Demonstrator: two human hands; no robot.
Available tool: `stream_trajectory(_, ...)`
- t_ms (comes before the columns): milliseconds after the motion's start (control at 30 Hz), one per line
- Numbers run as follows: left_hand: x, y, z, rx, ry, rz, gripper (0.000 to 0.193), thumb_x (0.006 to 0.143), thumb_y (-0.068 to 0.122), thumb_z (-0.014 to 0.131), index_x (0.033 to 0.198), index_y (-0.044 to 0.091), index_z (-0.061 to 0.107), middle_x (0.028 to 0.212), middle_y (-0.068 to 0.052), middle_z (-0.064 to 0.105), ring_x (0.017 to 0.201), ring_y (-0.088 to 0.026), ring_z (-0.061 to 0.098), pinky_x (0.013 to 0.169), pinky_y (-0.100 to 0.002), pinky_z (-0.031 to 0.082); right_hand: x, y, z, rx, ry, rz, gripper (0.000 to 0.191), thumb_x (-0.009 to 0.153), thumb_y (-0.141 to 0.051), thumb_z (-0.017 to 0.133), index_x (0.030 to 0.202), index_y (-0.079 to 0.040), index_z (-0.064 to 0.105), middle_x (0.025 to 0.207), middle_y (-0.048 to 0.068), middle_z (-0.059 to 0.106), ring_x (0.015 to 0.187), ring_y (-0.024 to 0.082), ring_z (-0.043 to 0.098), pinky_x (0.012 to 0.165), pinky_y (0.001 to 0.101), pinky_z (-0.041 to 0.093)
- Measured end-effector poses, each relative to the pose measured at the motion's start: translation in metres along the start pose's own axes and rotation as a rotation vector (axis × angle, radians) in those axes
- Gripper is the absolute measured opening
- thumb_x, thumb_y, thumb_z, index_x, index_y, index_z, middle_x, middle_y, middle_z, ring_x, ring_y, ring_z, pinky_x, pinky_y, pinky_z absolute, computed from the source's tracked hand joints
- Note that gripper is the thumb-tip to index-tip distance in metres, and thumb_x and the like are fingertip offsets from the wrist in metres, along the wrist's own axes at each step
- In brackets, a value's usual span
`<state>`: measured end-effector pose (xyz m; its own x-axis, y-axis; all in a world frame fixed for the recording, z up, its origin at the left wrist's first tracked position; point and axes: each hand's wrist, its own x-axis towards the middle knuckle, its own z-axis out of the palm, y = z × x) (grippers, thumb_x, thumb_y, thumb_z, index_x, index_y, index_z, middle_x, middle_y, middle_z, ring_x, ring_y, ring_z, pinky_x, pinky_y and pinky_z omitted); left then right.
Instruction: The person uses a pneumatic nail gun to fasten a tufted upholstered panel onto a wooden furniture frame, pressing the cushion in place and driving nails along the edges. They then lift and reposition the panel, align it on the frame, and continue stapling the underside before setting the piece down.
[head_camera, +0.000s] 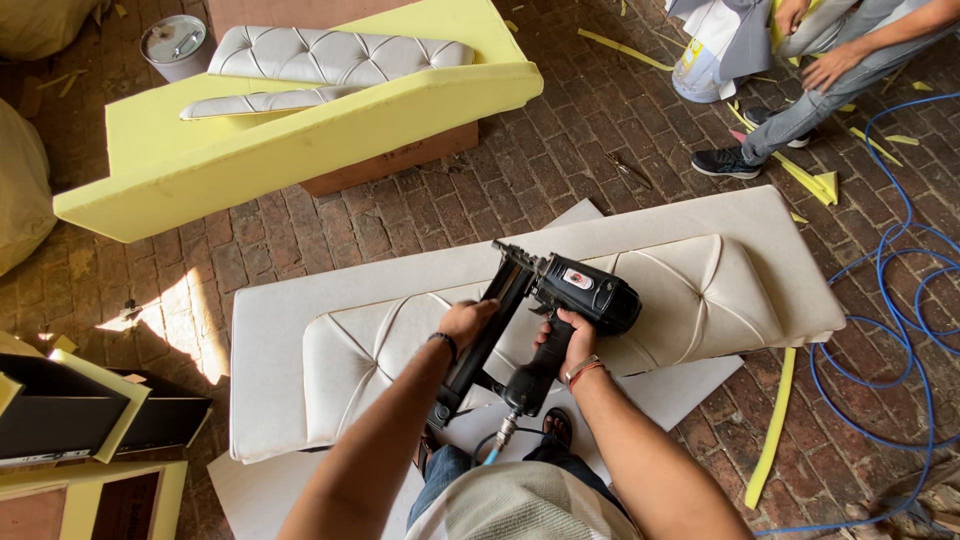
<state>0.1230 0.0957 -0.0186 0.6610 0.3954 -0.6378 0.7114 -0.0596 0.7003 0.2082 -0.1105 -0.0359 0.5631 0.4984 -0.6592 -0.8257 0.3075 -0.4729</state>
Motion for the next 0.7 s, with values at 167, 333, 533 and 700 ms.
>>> stream_trajectory(167,0.005,-0.041,0.009,-0.086,0.051,0.087,0.064,0.084,0.050,0.076,0.124,0.000,0.068,0.112,-0.013,0.074,0.107,-0.024,0.069,0.097,-0.035,0.051,0.008,0.005,-0.006,-0.107,0.063,0.054,0.027,0.081,-0.033,0.065,0.092,-0.009,0.060,0.070,0.006,0.062,0.062,0.021,0.060,0.062,0.0439,0.054)
stream_trajectory(333,-0.002,-0.048,0.003,-0.125,-0.040,0.072,0.066,0.082,0.051,0.077,0.123,-0.001,0.068,0.112,-0.013,0.076,0.107,-0.023,0.069,0.096,-0.035,0.052,0.008,0.005,-0.010,-0.116,0.083,0.085,0.027,0.081,-0.033,0.064,0.091,-0.008,0.060,0.070,0.006,0.062,0.061,0.022,0.060,0.063,0.0439,0.056)
stream_trajectory(533,-0.001,-0.049,-0.005,-0.217,-0.074,0.014,0.068,0.087,0.054,0.072,0.130,0.002,0.069,0.123,-0.011,0.073,0.118,-0.021,0.064,0.104,-0.035,0.046,0.010,0.004,-0.014,-0.111,0.022,0.098,0.027,0.080,-0.032,0.064,0.089,-0.007,0.058,0.069,0.006,0.061,0.060,0.023,0.059,0.064,0.0446,0.056)
stream_trajectory(700,0.008,-0.059,-0.004,-0.338,-0.081,0.013,0.070,0.088,0.055,0.070,0.132,0.001,0.068,0.128,-0.014,0.073,0.124,-0.024,0.064,0.109,-0.037,0.044,0.011,0.003,-0.018,-0.113,0.005,0.109,0.030,0.081,-0.033,0.063,0.090,-0.005,0.059,0.069,0.006,0.060,0.061,0.022,0.059,0.065,0.0440,0.055)
